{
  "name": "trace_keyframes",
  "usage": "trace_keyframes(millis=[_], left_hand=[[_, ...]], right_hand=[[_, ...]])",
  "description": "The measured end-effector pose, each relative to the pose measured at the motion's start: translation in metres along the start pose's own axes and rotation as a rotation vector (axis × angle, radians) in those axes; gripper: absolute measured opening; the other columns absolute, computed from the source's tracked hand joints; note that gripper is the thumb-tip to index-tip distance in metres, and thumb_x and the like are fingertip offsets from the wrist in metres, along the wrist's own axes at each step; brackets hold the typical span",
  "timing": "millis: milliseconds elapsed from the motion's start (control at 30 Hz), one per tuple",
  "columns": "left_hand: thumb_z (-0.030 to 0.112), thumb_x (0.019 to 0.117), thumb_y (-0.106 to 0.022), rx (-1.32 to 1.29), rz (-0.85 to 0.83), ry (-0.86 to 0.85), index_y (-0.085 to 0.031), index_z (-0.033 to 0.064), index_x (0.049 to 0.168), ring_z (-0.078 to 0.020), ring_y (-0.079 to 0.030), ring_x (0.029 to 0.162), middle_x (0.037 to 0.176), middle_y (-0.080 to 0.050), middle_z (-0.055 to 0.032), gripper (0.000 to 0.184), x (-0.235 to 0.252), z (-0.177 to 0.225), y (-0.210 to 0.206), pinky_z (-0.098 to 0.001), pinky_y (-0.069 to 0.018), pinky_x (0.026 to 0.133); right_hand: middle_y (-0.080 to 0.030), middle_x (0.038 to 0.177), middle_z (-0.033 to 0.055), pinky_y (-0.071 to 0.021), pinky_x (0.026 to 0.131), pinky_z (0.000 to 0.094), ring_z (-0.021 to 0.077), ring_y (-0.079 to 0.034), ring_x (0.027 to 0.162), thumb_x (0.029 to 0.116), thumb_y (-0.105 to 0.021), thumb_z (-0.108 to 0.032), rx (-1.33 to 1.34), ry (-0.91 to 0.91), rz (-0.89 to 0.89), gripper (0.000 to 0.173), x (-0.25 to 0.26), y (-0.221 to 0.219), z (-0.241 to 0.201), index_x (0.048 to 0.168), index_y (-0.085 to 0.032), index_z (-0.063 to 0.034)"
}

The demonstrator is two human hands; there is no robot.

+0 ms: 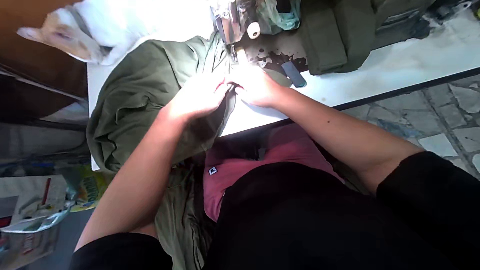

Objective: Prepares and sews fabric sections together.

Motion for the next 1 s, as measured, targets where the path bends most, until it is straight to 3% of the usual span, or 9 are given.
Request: trace_keyframes(millis=[167, 233, 367, 433, 600, 700, 800, 867, 1000], left_hand=[[0.021, 0.1028, -0.055, 0.345, -0.217, 0.291, -0.065, -0.0008, 0.119, -0.0511, -0.066, 0.097, 0.098, -0.067, -0.0289, 0.029, -0.01, -0.024, 0.021, -0.0694, -0.048, 0.078], [0.017, 0.1026, -0.053, 0.49, -0.269, 0.382, -0.066, -0.0018, 0.114, -0.054, -0.064, 0.103, 0.103, -0.067, -0.031, 0.025, -0.018, -0.032, 0.034, -0.0709, -0.0474, 0.079], [0.015, 0.0964, -0.058, 0.328, -0.211, 0.107, -0.065, 0.0028, 0.078, -0.0365, -0.062, 0.071, 0.068, -0.059, -0.0155, 0.023, -0.032, 0.026, 0.05, -0.0569, -0.043, 0.062], [0.018, 0.0914, -0.062, 0.148, -0.196, -0.102, -0.066, 0.0088, 0.074, -0.0241, -0.058, 0.059, 0.059, -0.055, -0.0046, 0.02, -0.038, 0.061, 0.029, -0.0485, -0.0413, 0.054], [0.015, 0.0966, -0.06, -0.075, -0.373, -0.082, -0.066, 0.0093, 0.077, -0.0176, -0.055, 0.062, 0.064, -0.056, -0.0022, 0.021, -0.025, 0.059, -0.023, -0.0418, -0.0409, 0.057], [0.019, 0.0998, -0.051, -0.141, -0.233, -0.095, -0.058, 0.0077, 0.069, -0.0176, -0.054, 0.068, 0.069, -0.052, -0.0039, 0.034, -0.013, 0.035, -0.031, -0.0399, -0.0406, 0.062], [0.017, 0.1058, -0.049, 0.163, -0.173, 0.181, -0.068, -0.0055, 0.108, -0.043, -0.065, 0.104, 0.105, -0.065, -0.0261, 0.029, -0.004, 0.008, -0.037, -0.06, -0.0504, 0.085], [0.013, 0.1043, -0.048, 0.287, -0.132, 0.273, -0.064, -0.0021, 0.126, -0.0458, -0.063, 0.111, 0.117, -0.063, -0.0267, 0.031, -0.004, 0.0, -0.045, -0.0601, -0.0512, 0.084], [0.01, 0.1021, -0.05, 0.237, -0.074, 0.249, -0.065, -0.0026, 0.123, -0.0455, -0.061, 0.113, 0.116, -0.063, -0.0261, 0.029, -0.005, -0.002, -0.047, -0.0584, -0.0509, 0.085]], right_hand=[[-0.069, 0.116, 0.021, -0.0418, 0.104, 0.0579, 0.0387, -0.062, 0.118, 0.1022, -0.048, -0.011, -0.079, -0.082, -0.083, 0.029, 0.013, -0.002, 0.012, 0.114, -0.072, 0.0006], [-0.069, 0.118, 0.0202, -0.0404, 0.108, 0.0555, 0.0379, -0.06, 0.121, 0.1022, -0.048, -0.011, -0.077, -0.137, -0.104, 0.03, 0.013, 0.0, 0.014, 0.114, -0.073, 0.0004], [-0.07, 0.101, 0.0226, -0.045, 0.1, 0.0551, 0.0394, -0.065, 0.108, 0.095, -0.055, -0.008, 0.033, 0.034, 0.118, 0.022, -0.01, 0.014, -0.009, 0.096, -0.074, 0.0042], [-0.073, 0.096, 0.018, -0.0496, 0.094, 0.05, 0.0339, -0.068, 0.101, 0.0931, -0.058, -0.007, 0.109, 0.162, 0.252, 0.02, -0.036, 0.015, -0.03, 0.093, -0.076, 0.0005], [-0.074, 0.098, 0.0139, -0.0539, 0.081, 0.0508, 0.0302, -0.071, 0.097, 0.0914, -0.059, -0.005, 0.032, 0.217, 0.211, 0.018, -0.071, -0.002, -0.04, 0.098, -0.075, -0.0022], [-0.073, 0.1, 0.0167, -0.0533, 0.079, 0.0504, 0.0329, -0.07, 0.097, 0.0923, -0.058, -0.004, -0.085, 0.199, 0.178, 0.015, -0.083, -0.01, -0.039, 0.092, -0.073, -0.0002], [-0.074, 0.113, 0.0185, -0.0548, 0.089, 0.0532, 0.0368, -0.069, 0.115, 0.0961, -0.056, -0.005, -0.16, 0.152, 0.162, 0.019, -0.092, -0.019, -0.038, 0.096, -0.074, -0.0012], [-0.073, 0.116, 0.0178, -0.0555, 0.089, 0.0518, 0.0359, -0.068, 0.116, 0.0947, -0.057, -0.006, -0.181, 0.113, 0.169, 0.018, -0.095, -0.022, -0.039, 0.098, -0.075, -0.003], [-0.07, 0.123, 0.0201, -0.0546, 0.09, 0.0517, 0.0363, -0.069, 0.109, 0.0912, -0.059, -0.005, -0.165, 0.092, 0.19, 0.018, -0.099, -0.024, -0.035, 0.099, -0.075, -0.0003]])
Point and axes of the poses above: each hand's wrist, its own x-axis towards the middle knuckle, its own y-axis out of the back of the hand, z = x × y, the point moved 7 cm from there along x, towards the middle knuckle
